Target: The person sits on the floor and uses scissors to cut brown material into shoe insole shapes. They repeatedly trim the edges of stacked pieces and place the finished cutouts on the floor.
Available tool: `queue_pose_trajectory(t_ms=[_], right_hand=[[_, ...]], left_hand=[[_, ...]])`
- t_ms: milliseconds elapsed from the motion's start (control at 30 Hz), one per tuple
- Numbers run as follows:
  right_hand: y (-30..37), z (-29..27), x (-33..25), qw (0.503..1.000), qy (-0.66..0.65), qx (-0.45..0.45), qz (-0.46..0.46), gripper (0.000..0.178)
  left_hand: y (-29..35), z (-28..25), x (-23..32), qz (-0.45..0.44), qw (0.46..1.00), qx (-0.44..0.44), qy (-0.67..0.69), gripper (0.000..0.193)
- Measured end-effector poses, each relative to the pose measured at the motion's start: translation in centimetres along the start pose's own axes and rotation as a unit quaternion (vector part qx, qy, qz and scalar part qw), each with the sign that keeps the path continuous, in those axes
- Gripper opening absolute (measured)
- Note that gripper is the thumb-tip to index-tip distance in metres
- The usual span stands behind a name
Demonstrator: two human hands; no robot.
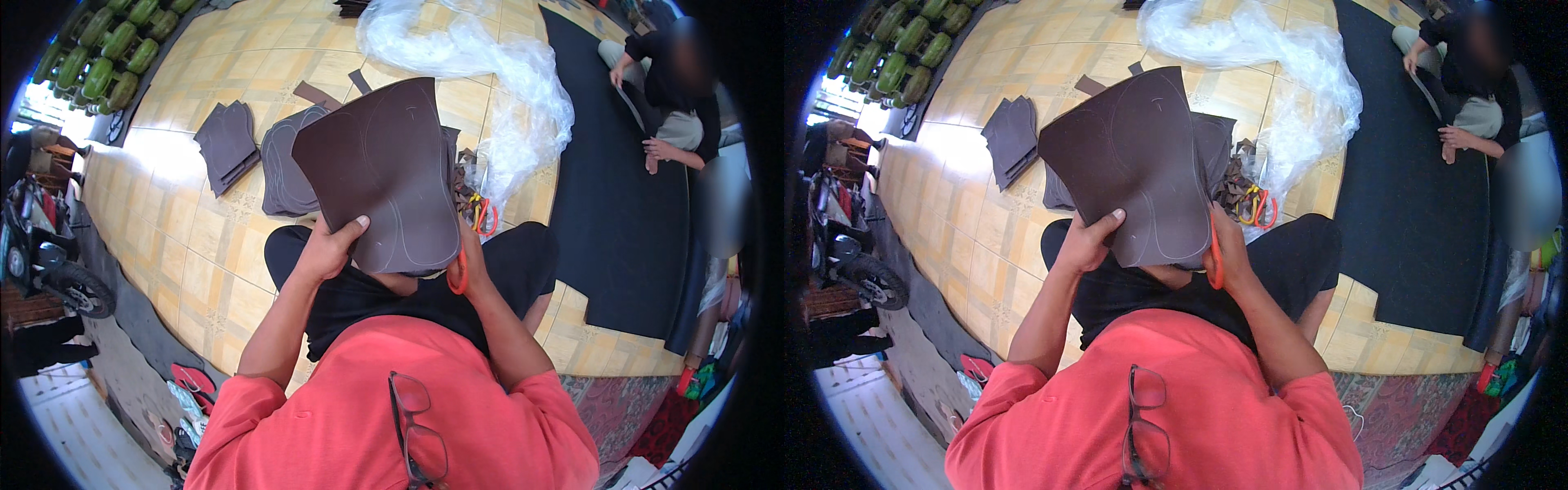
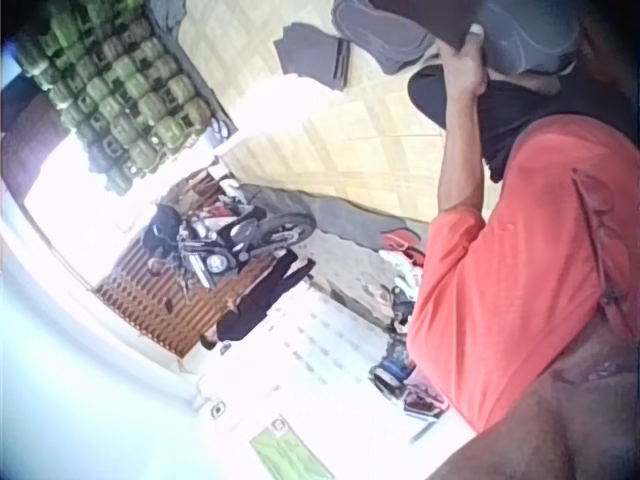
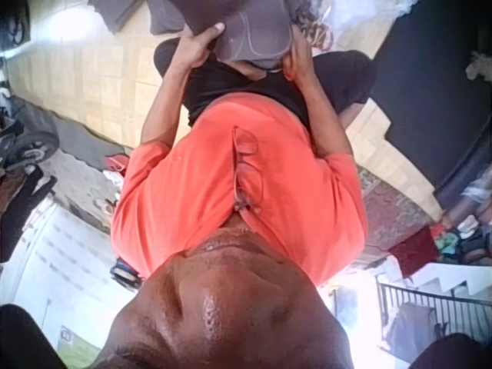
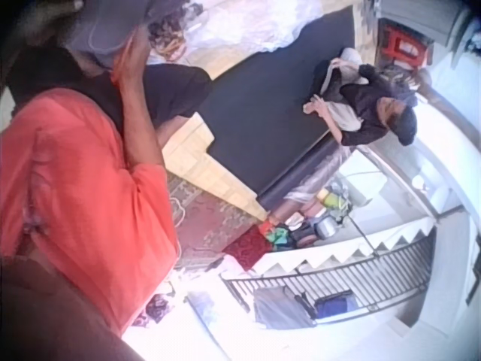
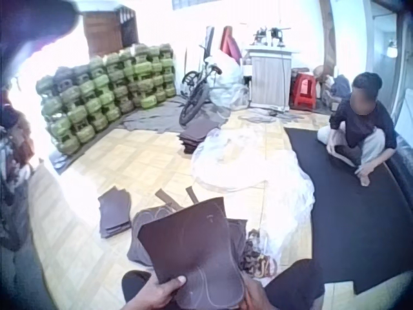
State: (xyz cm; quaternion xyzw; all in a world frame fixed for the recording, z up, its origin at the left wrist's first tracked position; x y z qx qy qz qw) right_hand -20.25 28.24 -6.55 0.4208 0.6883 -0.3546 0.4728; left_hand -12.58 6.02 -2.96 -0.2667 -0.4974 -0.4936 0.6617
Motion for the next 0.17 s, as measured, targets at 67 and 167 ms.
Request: queue_pose_trajectory(t_ms=[67, 167], right_hand=[[-0.02, -0.23, -1.01, 0.996, -0.029, -0.029, 0.085, 0.035], [0.25, -0.29, -1.25, 0.982, -0.057, -0.073, 0.166, 0.045]], left_hand=[[0.21, 0.17, -0.40, 0.004, 1.000, -0.013, 0.022, 0.052], [0.31, 0.10, -1.07, -0.001, 0.999, -0.007, 0.035, 0.054]])
Point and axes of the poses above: each hand's wrist, its own y-axis away from the middle knuckle, its own z-axis out of the palm, x = y × z, the point moved 4 cm from there along -y, towards the middle knuckle, and after that the axes turned 15 degrees about z, right-handed, at the moved point
